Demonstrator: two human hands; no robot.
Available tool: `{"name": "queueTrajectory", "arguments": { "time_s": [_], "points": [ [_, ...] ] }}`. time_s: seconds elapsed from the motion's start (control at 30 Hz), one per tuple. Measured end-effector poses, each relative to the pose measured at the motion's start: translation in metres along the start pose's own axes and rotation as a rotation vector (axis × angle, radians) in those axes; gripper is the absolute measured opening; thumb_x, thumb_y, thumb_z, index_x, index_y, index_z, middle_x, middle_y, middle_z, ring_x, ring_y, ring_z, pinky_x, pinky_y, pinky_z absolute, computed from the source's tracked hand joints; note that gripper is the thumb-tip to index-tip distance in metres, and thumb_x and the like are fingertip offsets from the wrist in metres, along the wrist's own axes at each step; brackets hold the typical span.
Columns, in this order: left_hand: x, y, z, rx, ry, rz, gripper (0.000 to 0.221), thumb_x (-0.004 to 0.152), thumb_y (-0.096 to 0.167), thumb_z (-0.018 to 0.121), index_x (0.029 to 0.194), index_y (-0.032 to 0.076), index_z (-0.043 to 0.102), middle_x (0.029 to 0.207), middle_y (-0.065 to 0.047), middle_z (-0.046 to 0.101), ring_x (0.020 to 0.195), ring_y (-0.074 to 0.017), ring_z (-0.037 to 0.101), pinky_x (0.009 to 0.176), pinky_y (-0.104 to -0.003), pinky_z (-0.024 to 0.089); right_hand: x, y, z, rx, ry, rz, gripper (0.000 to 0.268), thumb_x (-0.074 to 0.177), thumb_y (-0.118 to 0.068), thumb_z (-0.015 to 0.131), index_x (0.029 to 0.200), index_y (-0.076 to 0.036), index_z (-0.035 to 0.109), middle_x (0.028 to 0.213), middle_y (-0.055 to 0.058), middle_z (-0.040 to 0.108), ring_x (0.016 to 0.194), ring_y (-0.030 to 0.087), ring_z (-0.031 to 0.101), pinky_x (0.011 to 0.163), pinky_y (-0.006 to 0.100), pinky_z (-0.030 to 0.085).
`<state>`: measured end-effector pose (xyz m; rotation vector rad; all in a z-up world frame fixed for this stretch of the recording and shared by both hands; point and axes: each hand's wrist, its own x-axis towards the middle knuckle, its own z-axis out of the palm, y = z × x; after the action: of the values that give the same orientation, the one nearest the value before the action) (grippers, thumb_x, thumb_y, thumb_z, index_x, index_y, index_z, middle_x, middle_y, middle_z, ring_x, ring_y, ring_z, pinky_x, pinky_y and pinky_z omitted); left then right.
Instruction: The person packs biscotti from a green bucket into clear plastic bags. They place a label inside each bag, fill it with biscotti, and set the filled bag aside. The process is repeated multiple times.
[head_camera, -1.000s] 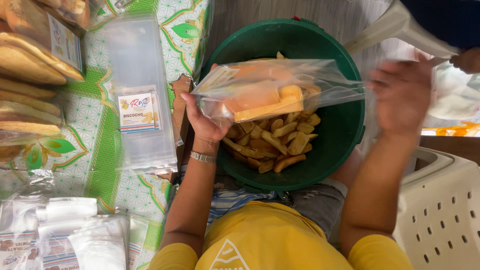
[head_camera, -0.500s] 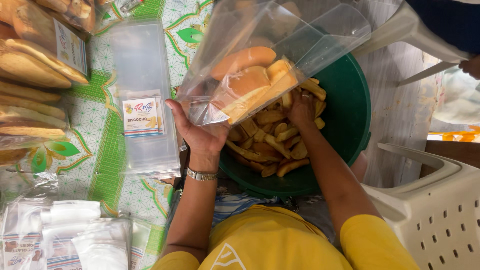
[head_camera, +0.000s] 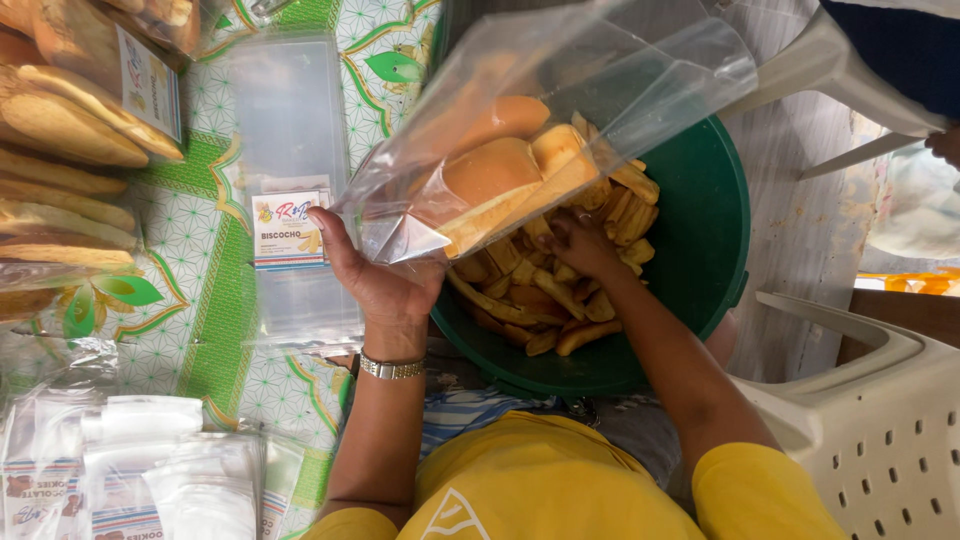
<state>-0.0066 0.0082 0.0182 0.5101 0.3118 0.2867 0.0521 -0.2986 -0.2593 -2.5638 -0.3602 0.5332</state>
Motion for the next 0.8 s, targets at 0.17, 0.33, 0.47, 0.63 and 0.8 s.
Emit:
{"name": "queueTrajectory", "arguments": {
  "time_s": [0.17, 0.33, 0.47, 0.63, 0.8],
  "points": [
    [-0.002, 0.0, 0.0, -0.01, -0.043, -0.033, 0.086, 0.095, 0.067, 0.056, 0.152, 0.004, 0.045, 0.152, -0.015, 0.05, 0.142, -0.035, 0.049, 0.123, -0.055, 0.04, -0.005, -0.005, -0.01, 0.108, -0.228, 0.071, 0.064, 0.084, -0.05, 0.075, 0.131, -0.008, 0.063, 0.136, 0.021, 0.06, 0.127, 0.038, 0.055, 0.104, 0.048, 0.047],
    [-0.007, 0.003, 0.001, 0.016, -0.03, -0.037, 0.087, 0.094, 0.067, 0.056, 0.152, 0.004, 0.044, 0.153, -0.014, 0.05, 0.144, -0.0348, 0.049, 0.123, -0.055, 0.04, 0.038, 0.038, -0.045, 0.381, -0.142, -0.002, 0.071, 0.078, -0.034, 0.077, 0.139, -0.005, 0.052, 0.135, 0.014, 0.062, 0.129, 0.03, 0.057, 0.103, 0.042, 0.047],
    [-0.012, 0.006, 0.002, 0.014, 0.012, -0.054, 0.088, 0.093, 0.069, 0.055, 0.153, 0.005, 0.044, 0.152, -0.014, 0.049, 0.143, -0.0356, 0.048, 0.121, -0.056, 0.039, 0.077, 0.055, -0.051, 0.194, -0.046, 0.096, 0.061, 0.086, -0.034, 0.072, 0.138, -0.007, 0.057, 0.138, 0.014, 0.064, 0.13, 0.031, 0.059, 0.107, 0.042, 0.047],
    [-0.013, 0.009, 0.001, 0.014, -0.033, -0.078, 0.092, 0.092, 0.07, 0.055, 0.154, 0.005, 0.042, 0.156, -0.014, 0.048, 0.144, -0.0344, 0.047, 0.123, -0.054, 0.037, 0.081, 0.049, -0.043, 0.048, -0.097, 0.153, 0.061, 0.085, -0.034, 0.073, 0.138, -0.008, 0.058, 0.139, 0.015, 0.063, 0.13, 0.032, 0.059, 0.107, 0.043, 0.047],
    [-0.011, 0.008, -0.001, 0.014, -0.05, -0.059, 0.095, 0.091, 0.071, 0.058, 0.154, 0.002, 0.041, 0.155, -0.016, 0.048, 0.143, -0.0359, 0.047, 0.123, -0.055, 0.037, 0.071, 0.029, -0.048, -0.049, -0.202, 0.118, 0.061, 0.085, -0.033, 0.074, 0.139, -0.009, 0.059, 0.14, 0.016, 0.063, 0.129, 0.033, 0.059, 0.107, 0.043, 0.048]
  ]
}}
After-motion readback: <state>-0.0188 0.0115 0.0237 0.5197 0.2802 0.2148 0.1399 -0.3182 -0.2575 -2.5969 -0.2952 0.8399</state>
